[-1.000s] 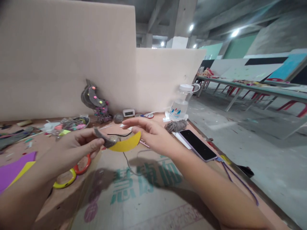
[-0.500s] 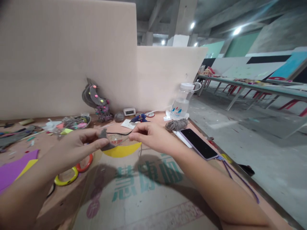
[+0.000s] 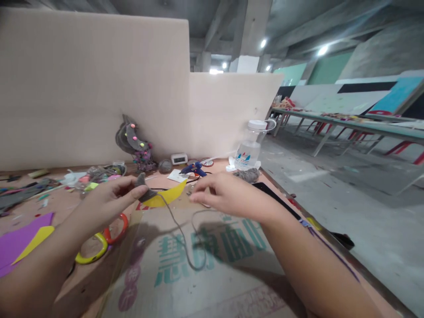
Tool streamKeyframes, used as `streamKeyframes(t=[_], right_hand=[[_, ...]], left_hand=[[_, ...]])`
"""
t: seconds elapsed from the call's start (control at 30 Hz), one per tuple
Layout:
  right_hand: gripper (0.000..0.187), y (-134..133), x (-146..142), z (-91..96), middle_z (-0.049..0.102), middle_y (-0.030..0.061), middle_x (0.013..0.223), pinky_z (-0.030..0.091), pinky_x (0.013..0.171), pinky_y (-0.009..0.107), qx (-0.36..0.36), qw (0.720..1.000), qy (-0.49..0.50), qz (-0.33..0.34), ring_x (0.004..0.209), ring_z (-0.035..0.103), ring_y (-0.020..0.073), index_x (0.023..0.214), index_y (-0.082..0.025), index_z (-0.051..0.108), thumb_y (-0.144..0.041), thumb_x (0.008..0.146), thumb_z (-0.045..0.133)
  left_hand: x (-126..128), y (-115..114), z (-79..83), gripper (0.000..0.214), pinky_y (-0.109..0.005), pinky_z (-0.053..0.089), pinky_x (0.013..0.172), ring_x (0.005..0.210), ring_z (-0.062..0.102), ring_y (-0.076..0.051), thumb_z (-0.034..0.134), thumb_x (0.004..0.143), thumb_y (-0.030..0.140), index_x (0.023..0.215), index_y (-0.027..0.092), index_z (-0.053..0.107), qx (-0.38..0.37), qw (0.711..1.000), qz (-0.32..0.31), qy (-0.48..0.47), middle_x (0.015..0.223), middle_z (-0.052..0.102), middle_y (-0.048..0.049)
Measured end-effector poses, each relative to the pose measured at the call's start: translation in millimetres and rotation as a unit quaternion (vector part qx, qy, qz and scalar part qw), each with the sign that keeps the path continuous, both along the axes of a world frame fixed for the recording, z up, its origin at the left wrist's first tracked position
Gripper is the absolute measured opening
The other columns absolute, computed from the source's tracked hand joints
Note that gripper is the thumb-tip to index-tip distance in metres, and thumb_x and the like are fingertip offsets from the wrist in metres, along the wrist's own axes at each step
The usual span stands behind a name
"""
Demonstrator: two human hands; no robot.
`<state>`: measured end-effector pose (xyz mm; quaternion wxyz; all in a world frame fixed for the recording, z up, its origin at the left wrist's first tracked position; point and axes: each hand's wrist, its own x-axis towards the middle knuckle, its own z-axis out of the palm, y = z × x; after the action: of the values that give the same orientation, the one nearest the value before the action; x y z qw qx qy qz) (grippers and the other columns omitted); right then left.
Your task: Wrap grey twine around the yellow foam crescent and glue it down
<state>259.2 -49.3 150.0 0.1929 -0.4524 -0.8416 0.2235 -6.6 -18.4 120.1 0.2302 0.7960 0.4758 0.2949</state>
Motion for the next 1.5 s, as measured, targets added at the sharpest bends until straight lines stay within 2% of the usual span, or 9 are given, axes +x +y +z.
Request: streamKeyframes(t=[0.17,0.37,0.57,0.7,0.83,1.0,1.27,1.37,1.5], right_hand=[[0.024,60.1,23.3,-45.0,0.065,0.0024,0.08,0.041,0.063,0.023,0.019,0.985,0.047,-0.167,0.072,0.056,0.0138,0.086,-0.016,0.067,-0.036,0.08,0.055],[0.033,122.9,25.4,-101.8,0.061,0.0115,0.106,0.045,0.079,0.03,0.015,0.97,0.048,-0.238,0.088,0.058,0.0174,0.112,-0.012,0.057,-0.027,0.083,0.055],[0.031,151.6,8.4,-126.8,0.055,0.007,0.113,0.049,0.081,0.039,-0.013,0.967,0.038,-0.251,0.096,0.057,0.0192,0.113,-0.015,0.052,-0.032,0.088,0.05],[0.03,150.4,7.9,-124.2,0.057,0.0074,0.109,0.049,0.079,0.037,-0.003,0.958,0.048,-0.282,0.093,0.057,0.0183,0.112,-0.014,0.053,-0.032,0.087,0.051],[0.026,135.6,13.7,-108.5,0.063,0.0065,0.078,0.046,0.065,0.027,0.019,0.955,0.077,-0.286,0.071,0.057,0.0159,0.094,-0.011,0.062,-0.033,0.081,0.056],[0.041,101.2,16.9,-84.3,0.052,0.0005,0.051,0.038,0.049,0.023,0.01,0.957,0.128,-0.261,0.047,0.047,0.0107,0.082,-0.011,0.065,-0.046,0.083,0.044],[0.031,30.7,12.9,-53.5,0.061,0.0028,0.07,0.044,0.058,0.024,0.016,0.95,0.275,-0.15,0.064,0.056,0.0135,0.083,-0.017,0.061,-0.045,0.083,0.049],[0.03,11.7,5.4,-49.3,0.064,0.0049,0.074,0.048,0.069,0.032,0.003,0.966,0.218,-0.138,0.071,0.06,0.0188,0.073,-0.018,0.063,-0.047,0.077,0.056],[0.028,1.6,-5.3,-48.8,0.068,0.0068,0.083,0.051,0.074,0.039,0.006,0.968,0.173,-0.18,0.083,0.062,0.026,0.084,-0.021,0.066,-0.045,0.069,0.066]], left_hand=[[-5.2,2.5,3.7,0.031,-0.022,0.035,0.049,0.056,0.049,-0.013,0.045,0.083,0.048,0.077,0.019,0.054,-0.021,0.998,0.02,-0.063,0.059,0.052,0.0034],[-11.2,3.3,10.5,0.03,-0.019,0.038,0.044,0.049,0.047,-0.01,0.047,0.083,0.048,0.072,0.019,0.048,-0.042,0.988,0.037,-0.142,0.054,0.047,0.0054],[-8.0,0.3,11.7,0.023,-0.019,0.039,0.045,0.049,0.047,-0.009,0.049,0.083,0.042,0.083,0.019,0.049,-0.103,0.976,-0.01,-0.194,0.058,0.048,0.0056],[-7.6,-0.7,10.6,0.02,-0.018,0.037,0.049,0.054,0.046,-0.009,0.048,0.085,0.039,0.087,0.019,0.049,-0.105,0.97,-0.039,-0.217,0.061,0.048,0.0052],[-6.8,-1.4,11.3,0.019,-0.019,0.036,0.049,0.054,0.046,-0.009,0.048,0.085,0.037,0.085,0.018,0.05,-0.111,0.969,-0.04,-0.219,0.06,0.047,0.005],[-5.7,2.6,5.2,0.023,-0.02,0.036,0.05,0.059,0.047,-0.011,0.05,0.083,0.039,0.089,0.018,0.054,-0.122,0.975,-0.042,-0.18,0.065,0.051,0.003],[0.1,6.5,-3.0,0.024,-0.02,0.038,0.052,0.06,0.049,-0.011,0.049,0.083,0.039,0.094,0.018,0.055,-0.149,0.972,-0.051,-0.172,0.069,0.052,0.0028],[1.4,6.2,-4.3,0.023,-0.022,0.041,0.055,0.061,0.051,-0.013,0.047,0.084,0.038,0.094,0.019,0.055,-0.125,0.981,-0.061,-0.137,0.067,0.052,0.0026],[2.5,6.2,-7.2,0.023,-0.024,0.041,0.056,0.062,0.053,-0.014,0.044,0.086,0.039,0.09,0.019,0.054,-0.088,0.991,-0.053,-0.088,0.066,0.054,0.0018]])
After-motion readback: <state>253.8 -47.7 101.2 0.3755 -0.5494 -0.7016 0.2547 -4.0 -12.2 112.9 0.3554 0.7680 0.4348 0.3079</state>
